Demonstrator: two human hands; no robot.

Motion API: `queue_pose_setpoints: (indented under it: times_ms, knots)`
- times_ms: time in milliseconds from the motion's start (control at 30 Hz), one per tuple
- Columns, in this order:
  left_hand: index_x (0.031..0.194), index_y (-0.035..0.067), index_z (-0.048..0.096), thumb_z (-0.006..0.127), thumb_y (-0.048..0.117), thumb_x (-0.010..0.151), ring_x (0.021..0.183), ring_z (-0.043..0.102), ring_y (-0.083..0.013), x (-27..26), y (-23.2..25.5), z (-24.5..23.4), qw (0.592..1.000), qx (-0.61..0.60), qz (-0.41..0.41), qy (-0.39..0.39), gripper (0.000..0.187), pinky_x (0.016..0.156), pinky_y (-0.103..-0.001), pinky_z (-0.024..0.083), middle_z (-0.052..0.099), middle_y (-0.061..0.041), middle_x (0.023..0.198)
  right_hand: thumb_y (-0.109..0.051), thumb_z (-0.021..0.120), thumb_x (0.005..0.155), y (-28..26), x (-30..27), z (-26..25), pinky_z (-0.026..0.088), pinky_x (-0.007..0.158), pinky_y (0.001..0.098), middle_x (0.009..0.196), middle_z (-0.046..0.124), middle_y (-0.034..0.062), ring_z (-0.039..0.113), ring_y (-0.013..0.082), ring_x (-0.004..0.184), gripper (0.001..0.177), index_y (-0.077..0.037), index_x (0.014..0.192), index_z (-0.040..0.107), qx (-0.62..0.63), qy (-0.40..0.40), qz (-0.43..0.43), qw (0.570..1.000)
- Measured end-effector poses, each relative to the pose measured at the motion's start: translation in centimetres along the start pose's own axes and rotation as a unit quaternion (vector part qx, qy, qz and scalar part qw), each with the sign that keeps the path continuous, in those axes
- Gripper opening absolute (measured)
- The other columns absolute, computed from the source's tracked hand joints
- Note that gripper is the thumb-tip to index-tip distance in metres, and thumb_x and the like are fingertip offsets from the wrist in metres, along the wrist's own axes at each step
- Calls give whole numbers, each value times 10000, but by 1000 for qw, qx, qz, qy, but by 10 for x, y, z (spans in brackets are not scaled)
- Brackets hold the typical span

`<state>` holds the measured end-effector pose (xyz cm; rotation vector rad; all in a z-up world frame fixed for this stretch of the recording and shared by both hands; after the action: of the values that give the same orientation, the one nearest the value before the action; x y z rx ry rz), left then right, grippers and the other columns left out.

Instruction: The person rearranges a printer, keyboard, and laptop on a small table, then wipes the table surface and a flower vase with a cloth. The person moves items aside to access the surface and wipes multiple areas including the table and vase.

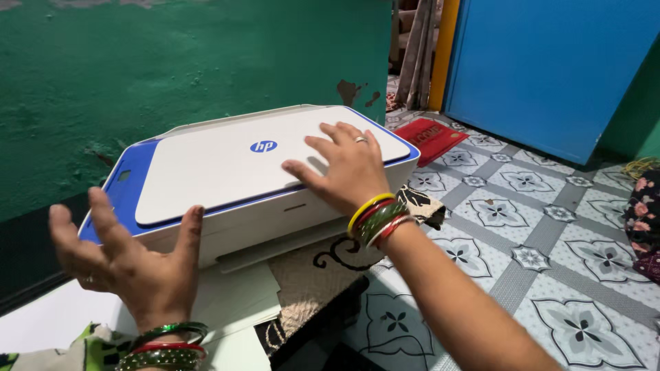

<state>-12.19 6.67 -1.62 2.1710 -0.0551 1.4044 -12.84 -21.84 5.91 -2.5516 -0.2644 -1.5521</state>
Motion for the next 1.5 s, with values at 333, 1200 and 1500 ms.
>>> queue_pose_setpoints:
  times_ms: [333,1200,1500]
  knots:
    - [1694,184,-31,854,681,807,1606,-88,-429,9,31,3,990,12,-137,-6,1347,1296,-716,5,-43,-226,1741,-869,521,730,45,40,4,395,1112,525,1477,524,130,500,352,1359,942,-213,1403,586,25,-320,156,934]
    - [1399,139,643,700,753,760,1482,344,-413,70,42,29,967,191,27,-167,888,1069,-692,246,467,-209,1535,-978,476,638,87,56,29,400,1150,475,1497,473,329,483,451,1391,1249,-68,1493,522,-22,-401,278,873]
    - [1408,140,632,470,803,899,1447,368,-377,74,42,51,954,206,-8,-218,852,1124,-694,187,508,-186,1504,-933,506,621,78,58,17,424,1126,528,1514,480,266,504,427,1386,1209,-120,1515,486,-20,-415,314,854]
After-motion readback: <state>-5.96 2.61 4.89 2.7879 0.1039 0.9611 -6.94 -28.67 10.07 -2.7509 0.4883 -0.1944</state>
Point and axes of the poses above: each hand's wrist, its own x-axis towards the middle knuckle, its own z-axis out of the palm, y = z × x, the point moved 1 cm from there along x, towards the middle knuckle
